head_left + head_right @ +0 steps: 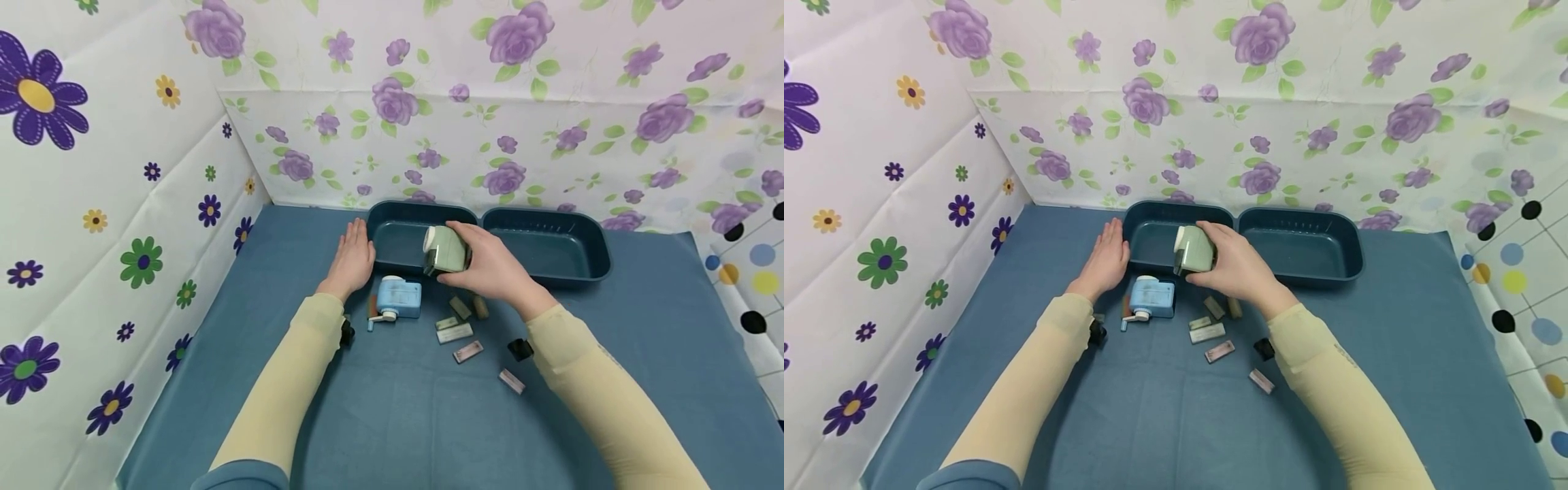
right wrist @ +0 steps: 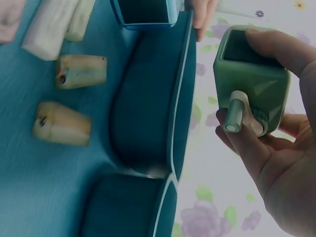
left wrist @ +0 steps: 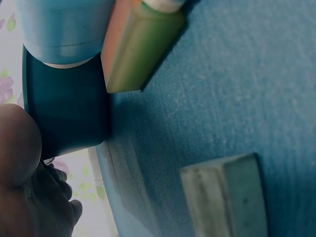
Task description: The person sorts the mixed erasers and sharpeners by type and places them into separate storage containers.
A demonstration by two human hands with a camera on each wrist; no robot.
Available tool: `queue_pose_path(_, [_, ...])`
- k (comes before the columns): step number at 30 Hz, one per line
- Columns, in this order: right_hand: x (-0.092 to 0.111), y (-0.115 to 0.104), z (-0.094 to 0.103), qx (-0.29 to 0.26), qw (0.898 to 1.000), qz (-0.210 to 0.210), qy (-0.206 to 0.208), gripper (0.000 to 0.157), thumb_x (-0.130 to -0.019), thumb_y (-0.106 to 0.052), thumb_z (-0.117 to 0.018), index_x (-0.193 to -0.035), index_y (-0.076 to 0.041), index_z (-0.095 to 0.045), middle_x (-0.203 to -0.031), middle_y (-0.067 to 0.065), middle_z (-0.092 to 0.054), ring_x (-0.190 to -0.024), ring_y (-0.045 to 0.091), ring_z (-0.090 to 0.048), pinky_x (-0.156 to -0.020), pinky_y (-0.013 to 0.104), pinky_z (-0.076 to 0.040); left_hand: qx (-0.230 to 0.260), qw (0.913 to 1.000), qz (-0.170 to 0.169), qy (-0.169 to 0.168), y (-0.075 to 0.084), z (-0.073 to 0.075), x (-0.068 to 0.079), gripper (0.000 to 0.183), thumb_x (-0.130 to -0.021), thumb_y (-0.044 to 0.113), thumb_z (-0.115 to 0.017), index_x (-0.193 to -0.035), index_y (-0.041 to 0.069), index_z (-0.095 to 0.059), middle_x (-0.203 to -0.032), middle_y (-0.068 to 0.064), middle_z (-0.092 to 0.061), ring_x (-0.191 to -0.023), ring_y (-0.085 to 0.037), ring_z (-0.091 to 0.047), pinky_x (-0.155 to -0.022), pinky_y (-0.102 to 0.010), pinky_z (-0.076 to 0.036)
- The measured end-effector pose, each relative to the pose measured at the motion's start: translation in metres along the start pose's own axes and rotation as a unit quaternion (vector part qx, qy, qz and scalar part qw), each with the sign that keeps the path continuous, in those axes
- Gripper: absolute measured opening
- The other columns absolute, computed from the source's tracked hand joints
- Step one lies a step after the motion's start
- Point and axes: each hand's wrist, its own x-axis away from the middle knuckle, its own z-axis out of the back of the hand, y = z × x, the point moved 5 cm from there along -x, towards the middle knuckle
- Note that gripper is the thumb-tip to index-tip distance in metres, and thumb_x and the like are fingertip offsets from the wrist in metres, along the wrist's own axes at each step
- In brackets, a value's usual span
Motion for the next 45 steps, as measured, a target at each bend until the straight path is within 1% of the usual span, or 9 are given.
queue_pose_path(4, [-0.019, -0.002, -0.007, 0.002, 1.000, -0.011, -0.005, 0.102, -0.087, -0.039, -0.090, -0.168, -0.013, -0.035, -0.164, 0.015, -0.044, -0.130, 0.035, -0.057, -0.101, 0.055, -0.053, -0.002, 1.0000, 0.001, -0.001, -0.001, -0.001, -0.001, 0.061, -0.119, 0.025, -0.029, -0.170, -0.004, -0.011, -0.178, -0.020, -0.007, -0.165, -0.036, -0.006, -0.133, -0.051, -0.010])
queue_pose_path(10, [-0.044, -0.002, -0.021, 0.004, 0.999, -0.039, -0.010, 0.102, -0.089, -0.040, -0.089, -0.169, -0.010, -0.033, -0.165, 0.019, -0.041, -0.137, 0.038, -0.052, -0.105, 0.054, -0.052, 0.001, 1.0000, 0.002, -0.001, -0.001, -0.001, 0.000, 0.061, -0.119, 0.025, -0.029, -0.170, -0.003, -0.011, -0.178, -0.019, -0.007, -0.165, -0.034, -0.004, -0.133, -0.051, -0.009])
queue_pose_path(18, [-0.069, -0.002, -0.038, 0.014, 0.998, -0.058, 0.001, 0.100, -0.090, -0.039, -0.088, -0.169, -0.010, -0.033, -0.165, 0.019, -0.041, -0.137, 0.037, -0.053, -0.108, 0.054, -0.050, 0.001, 1.0000, 0.004, -0.001, 0.000, -0.002, -0.001, 0.061, -0.119, 0.023, -0.029, -0.170, -0.004, -0.011, -0.178, -0.020, -0.008, -0.165, -0.036, -0.006, -0.132, -0.051, -0.010])
queue_pose_path(22, [-0.080, 0.000, -0.047, 0.023, 0.998, -0.062, -0.002, 0.100, -0.090, -0.039, -0.088, -0.169, -0.010, -0.033, -0.166, 0.018, -0.041, -0.139, 0.037, -0.052, -0.110, 0.054, -0.049, 0.005, 0.9999, 0.007, 0.006, -0.002, -0.002, -0.002, 0.060, -0.119, 0.023, -0.029, -0.170, -0.003, -0.011, -0.178, -0.020, -0.008, -0.165, -0.036, -0.007, -0.132, -0.051, -0.010])
queue_pose_path(26, [-0.089, 0.005, -0.057, 0.037, 0.996, -0.076, -0.016, 0.101, -0.091, -0.041, -0.087, -0.169, -0.009, -0.032, -0.167, 0.019, -0.040, -0.141, 0.037, -0.051, -0.113, 0.055, -0.047, 0.010, 0.9998, 0.009, 0.013, -0.002, -0.002, -0.003, 0.060, -0.119, 0.023, -0.029, -0.170, -0.003, -0.013, -0.178, -0.019, -0.010, -0.165, -0.036, -0.008, -0.132, -0.052, -0.011])
queue_pose_path(33, [-0.101, 0.012, -0.071, 0.054, 0.993, -0.097, -0.032, 0.101, -0.091, -0.045, -0.086, -0.169, -0.009, -0.034, -0.168, 0.017, -0.040, -0.145, 0.036, -0.048, -0.116, 0.054, -0.045, 0.012, 0.9998, 0.006, 0.012, -0.002, -0.004, -0.004, 0.060, -0.119, 0.022, -0.030, -0.170, -0.003, -0.012, -0.178, -0.019, -0.011, -0.165, -0.035, -0.008, -0.132, -0.052, -0.012])
queue_pose_path(36, [-0.106, 0.011, -0.075, 0.060, 0.992, -0.100, -0.041, 0.101, -0.091, -0.045, -0.086, -0.169, -0.010, -0.034, -0.169, 0.015, -0.040, -0.147, 0.034, -0.047, -0.119, 0.052, -0.043, 0.013, 0.9998, 0.005, 0.013, -0.002, -0.004, -0.004, 0.060, -0.118, 0.021, -0.030, -0.170, -0.003, -0.012, -0.177, -0.021, -0.013, -0.164, -0.036, -0.009, -0.132, -0.052, -0.013])
queue_pose_path(41, [-0.112, 0.004, -0.080, 0.053, 0.993, -0.098, -0.046, 0.099, -0.091, -0.043, -0.086, -0.168, -0.008, -0.035, -0.167, 0.016, -0.042, -0.148, 0.035, -0.046, -0.121, 0.050, -0.040, 0.011, 0.9998, 0.010, 0.014, -0.002, -0.003, -0.003, 0.059, -0.119, 0.021, -0.030, -0.170, -0.003, -0.013, -0.178, -0.020, -0.012, -0.164, -0.036, -0.010, -0.132, -0.051, -0.013])
queue_pose_path(45, [-0.114, 0.002, -0.085, 0.046, 0.991, -0.112, -0.053, 0.099, -0.091, -0.041, -0.087, -0.168, -0.008, -0.034, -0.167, 0.017, -0.042, -0.149, 0.036, -0.045, -0.121, 0.050, -0.040, 0.017, 0.9997, 0.009, 0.013, 0.000, -0.003, -0.002, 0.060, -0.119, 0.022, -0.030, -0.170, -0.003, -0.013, -0.178, -0.020, -0.011, -0.164, -0.036, -0.009, -0.132, -0.052, -0.012])
